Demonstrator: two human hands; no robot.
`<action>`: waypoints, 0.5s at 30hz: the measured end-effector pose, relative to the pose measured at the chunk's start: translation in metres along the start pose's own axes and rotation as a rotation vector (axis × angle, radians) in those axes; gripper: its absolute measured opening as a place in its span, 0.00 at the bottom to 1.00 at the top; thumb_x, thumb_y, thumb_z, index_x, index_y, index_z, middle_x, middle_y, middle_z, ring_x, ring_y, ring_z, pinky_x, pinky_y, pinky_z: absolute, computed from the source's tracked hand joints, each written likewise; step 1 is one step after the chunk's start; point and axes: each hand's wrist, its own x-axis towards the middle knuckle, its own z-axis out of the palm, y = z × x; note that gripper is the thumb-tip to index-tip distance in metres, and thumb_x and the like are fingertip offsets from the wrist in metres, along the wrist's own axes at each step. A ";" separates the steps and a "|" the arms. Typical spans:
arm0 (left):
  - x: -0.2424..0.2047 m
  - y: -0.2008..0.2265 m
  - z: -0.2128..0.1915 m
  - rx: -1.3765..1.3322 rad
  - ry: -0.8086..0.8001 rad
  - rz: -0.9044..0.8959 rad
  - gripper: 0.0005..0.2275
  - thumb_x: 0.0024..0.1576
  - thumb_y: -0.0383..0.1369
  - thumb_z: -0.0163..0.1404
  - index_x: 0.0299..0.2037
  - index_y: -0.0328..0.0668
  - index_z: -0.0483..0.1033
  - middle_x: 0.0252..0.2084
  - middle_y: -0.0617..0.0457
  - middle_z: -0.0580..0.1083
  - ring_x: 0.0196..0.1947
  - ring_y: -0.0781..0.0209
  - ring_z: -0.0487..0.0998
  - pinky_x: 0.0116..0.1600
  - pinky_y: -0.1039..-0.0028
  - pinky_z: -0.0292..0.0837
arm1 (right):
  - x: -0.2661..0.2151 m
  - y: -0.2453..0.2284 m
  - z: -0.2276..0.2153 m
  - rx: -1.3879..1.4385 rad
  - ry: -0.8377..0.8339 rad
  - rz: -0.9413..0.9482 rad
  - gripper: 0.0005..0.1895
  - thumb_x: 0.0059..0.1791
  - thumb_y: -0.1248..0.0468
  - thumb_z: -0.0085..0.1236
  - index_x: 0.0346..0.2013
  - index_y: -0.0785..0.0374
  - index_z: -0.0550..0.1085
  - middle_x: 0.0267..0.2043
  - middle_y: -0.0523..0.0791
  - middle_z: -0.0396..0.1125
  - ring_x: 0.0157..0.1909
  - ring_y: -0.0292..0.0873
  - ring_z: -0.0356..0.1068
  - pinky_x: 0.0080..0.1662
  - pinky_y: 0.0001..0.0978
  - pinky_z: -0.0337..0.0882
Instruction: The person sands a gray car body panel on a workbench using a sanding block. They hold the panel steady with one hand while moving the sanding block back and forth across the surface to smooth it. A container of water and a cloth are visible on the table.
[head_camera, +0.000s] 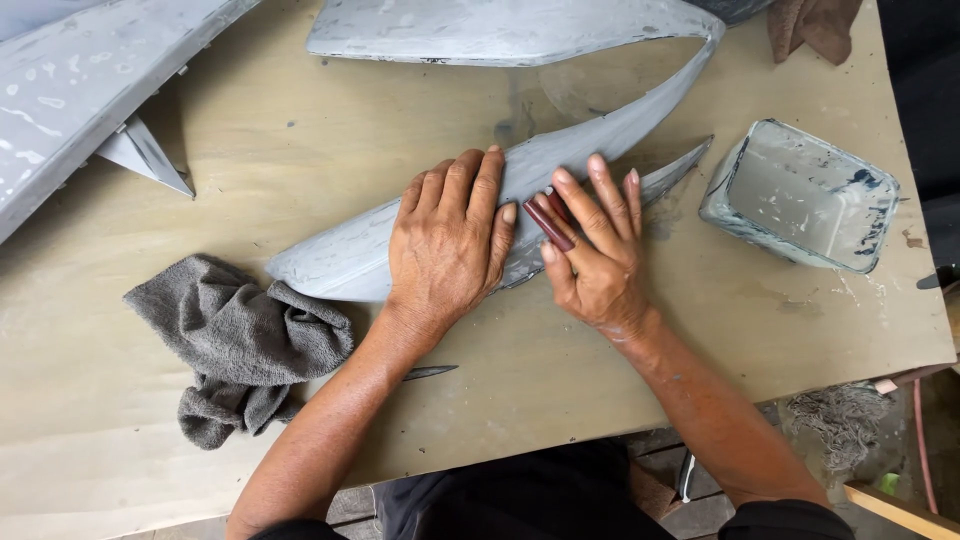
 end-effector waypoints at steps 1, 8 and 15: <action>0.000 0.000 0.001 0.000 0.000 0.002 0.21 0.67 0.41 0.40 0.65 0.37 0.68 0.54 0.42 0.72 0.55 0.46 0.75 0.63 0.57 0.67 | -0.002 0.012 0.003 -0.002 0.002 0.001 0.21 0.58 0.56 0.44 0.60 0.61 0.77 0.70 0.50 0.63 0.74 0.59 0.53 0.73 0.57 0.40; -0.001 0.000 0.004 -0.001 0.029 -0.002 0.21 0.67 0.42 0.39 0.64 0.38 0.68 0.53 0.43 0.72 0.54 0.46 0.75 0.62 0.57 0.68 | 0.002 0.015 0.004 0.011 0.047 0.058 0.24 0.59 0.56 0.39 0.62 0.66 0.74 0.71 0.52 0.61 0.75 0.57 0.53 0.73 0.53 0.40; -0.001 0.000 0.004 0.000 0.047 -0.005 0.21 0.67 0.42 0.39 0.64 0.38 0.69 0.53 0.44 0.72 0.54 0.47 0.75 0.62 0.58 0.68 | 0.009 0.028 -0.004 0.028 0.036 0.140 0.25 0.60 0.57 0.36 0.64 0.68 0.73 0.72 0.52 0.59 0.75 0.54 0.50 0.73 0.52 0.39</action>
